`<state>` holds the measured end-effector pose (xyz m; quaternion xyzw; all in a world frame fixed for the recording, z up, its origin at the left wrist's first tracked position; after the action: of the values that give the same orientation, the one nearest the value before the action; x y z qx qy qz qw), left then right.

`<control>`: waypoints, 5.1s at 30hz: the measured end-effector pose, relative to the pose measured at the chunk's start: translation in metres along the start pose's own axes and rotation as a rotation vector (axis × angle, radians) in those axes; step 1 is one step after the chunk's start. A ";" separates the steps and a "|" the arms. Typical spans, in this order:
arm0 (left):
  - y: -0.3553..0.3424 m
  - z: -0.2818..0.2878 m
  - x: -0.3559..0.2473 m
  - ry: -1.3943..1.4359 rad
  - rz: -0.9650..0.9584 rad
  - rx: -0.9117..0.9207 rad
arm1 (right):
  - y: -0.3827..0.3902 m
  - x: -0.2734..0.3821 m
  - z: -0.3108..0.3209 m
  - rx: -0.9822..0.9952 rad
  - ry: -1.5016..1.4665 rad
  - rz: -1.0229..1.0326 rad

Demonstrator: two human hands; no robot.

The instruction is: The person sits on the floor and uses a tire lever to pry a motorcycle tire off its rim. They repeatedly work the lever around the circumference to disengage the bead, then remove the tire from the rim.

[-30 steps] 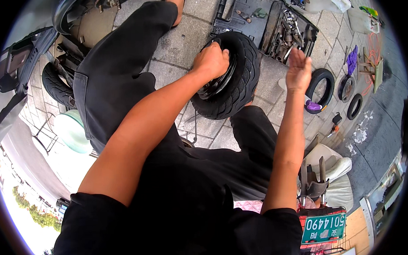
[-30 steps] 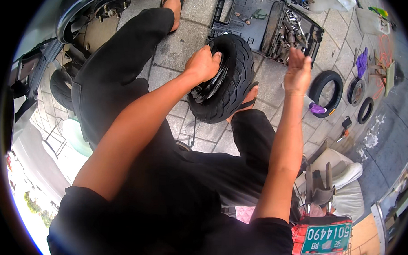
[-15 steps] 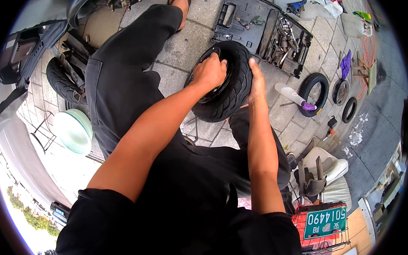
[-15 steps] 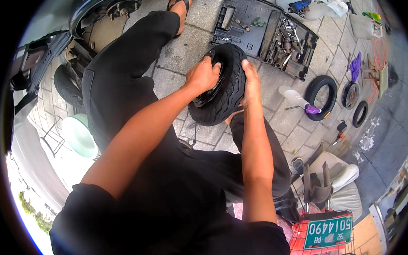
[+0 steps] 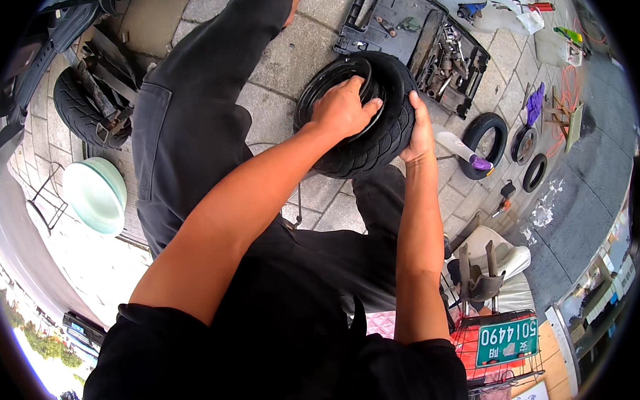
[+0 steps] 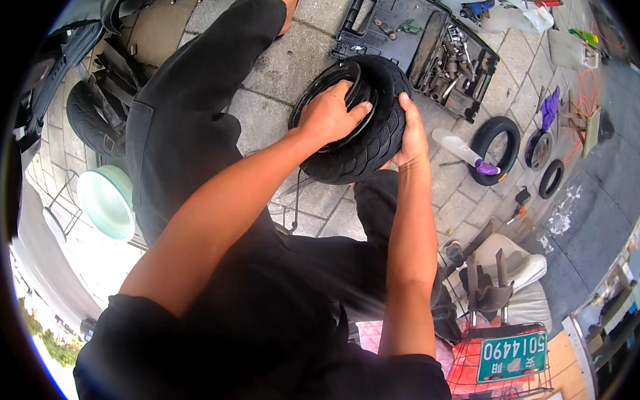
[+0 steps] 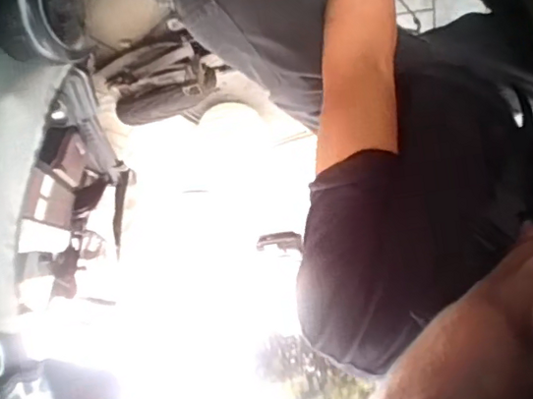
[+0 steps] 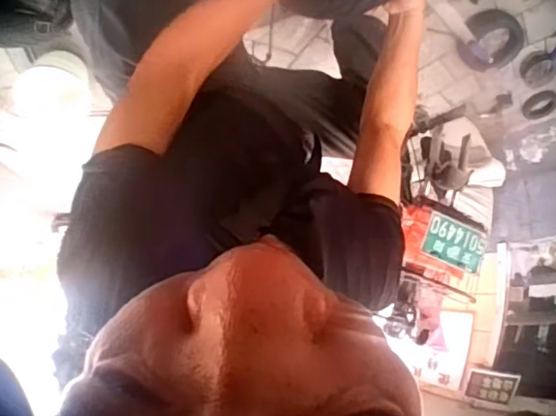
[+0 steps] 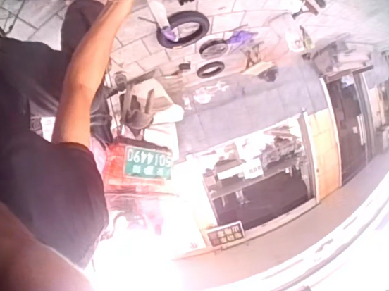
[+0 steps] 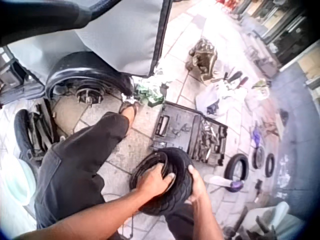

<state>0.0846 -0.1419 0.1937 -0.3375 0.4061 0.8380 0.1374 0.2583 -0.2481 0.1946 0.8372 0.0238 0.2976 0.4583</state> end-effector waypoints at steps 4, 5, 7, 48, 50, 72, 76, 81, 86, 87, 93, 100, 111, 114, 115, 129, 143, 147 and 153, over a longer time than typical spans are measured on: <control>-0.001 0.000 -0.006 -0.171 -0.050 -0.017 | 0.005 -0.003 -0.002 -0.017 -0.056 -0.015; 0.000 -0.001 -0.006 -0.203 -0.049 0.001 | 0.007 -0.005 -0.004 -0.022 -0.063 -0.011; 0.002 -0.016 -0.002 -0.236 -0.076 -0.058 | 0.009 -0.010 -0.002 -0.035 -0.079 -0.011; -0.057 0.035 -0.010 -0.184 -0.099 0.199 | -0.057 0.025 0.024 -0.327 0.195 0.583; -0.060 0.030 -0.005 -0.196 -0.121 0.183 | -0.036 0.017 0.031 -0.460 0.109 0.460; -0.067 0.025 0.010 -0.003 -0.174 0.096 | 0.074 -0.115 -0.047 -0.160 0.015 0.448; -0.059 0.026 0.004 0.068 -0.108 0.185 | 0.106 -0.133 -0.080 -0.213 0.387 0.502; -0.050 0.044 0.009 0.443 0.066 0.367 | 0.096 -0.088 -0.037 -0.159 0.487 0.271; -0.012 0.025 0.045 0.409 -0.075 0.208 | 0.038 -0.056 0.000 -0.213 0.409 -0.002; -0.015 0.016 0.051 0.384 -0.102 0.123 | 0.034 -0.046 -0.002 -0.202 0.418 0.017; -0.015 0.034 0.026 0.310 0.068 -0.105 | 0.017 -0.046 -0.003 -0.073 -0.083 0.123; -0.041 0.021 0.018 0.313 0.148 -0.195 | -0.024 -0.139 0.078 0.103 -0.600 0.148; -0.032 0.043 0.046 0.500 0.019 -0.060 | 0.032 -0.071 -0.118 -0.176 -0.077 0.188; 0.000 0.033 0.056 0.517 -0.090 -0.091 | 0.036 -0.078 -0.109 -0.158 -0.017 0.204; 0.004 0.026 0.058 0.543 -0.094 -0.129 | 0.029 -0.083 -0.094 -0.154 -0.018 0.208; -0.008 -0.009 0.052 0.287 -0.233 -0.333 | -0.004 -0.105 0.001 0.111 -0.500 0.273; -0.010 0.004 0.047 0.606 -0.170 -0.172 | -0.040 -0.108 -0.026 0.020 -0.359 0.274; -0.001 0.029 0.016 0.529 -0.022 -0.058 | -0.023 -0.098 -0.039 0.107 -0.444 0.217; 0.022 -0.032 0.061 0.259 -0.087 -0.172 | -0.008 -0.107 0.004 0.230 -0.431 0.302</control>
<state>0.0427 -0.1832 0.1513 -0.4707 0.3320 0.8124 0.0906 0.1745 -0.2803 0.1356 0.9216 -0.1657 0.1730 0.3053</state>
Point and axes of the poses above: each hand's wrist, its own y-axis away from the middle knuckle, its own z-axis out of the back of the hand, x = y × z, the point moved 1 cm from there along -y, towards the middle knuckle, and after that the axes turned 8 degrees about -y, right-handed, at the moved point
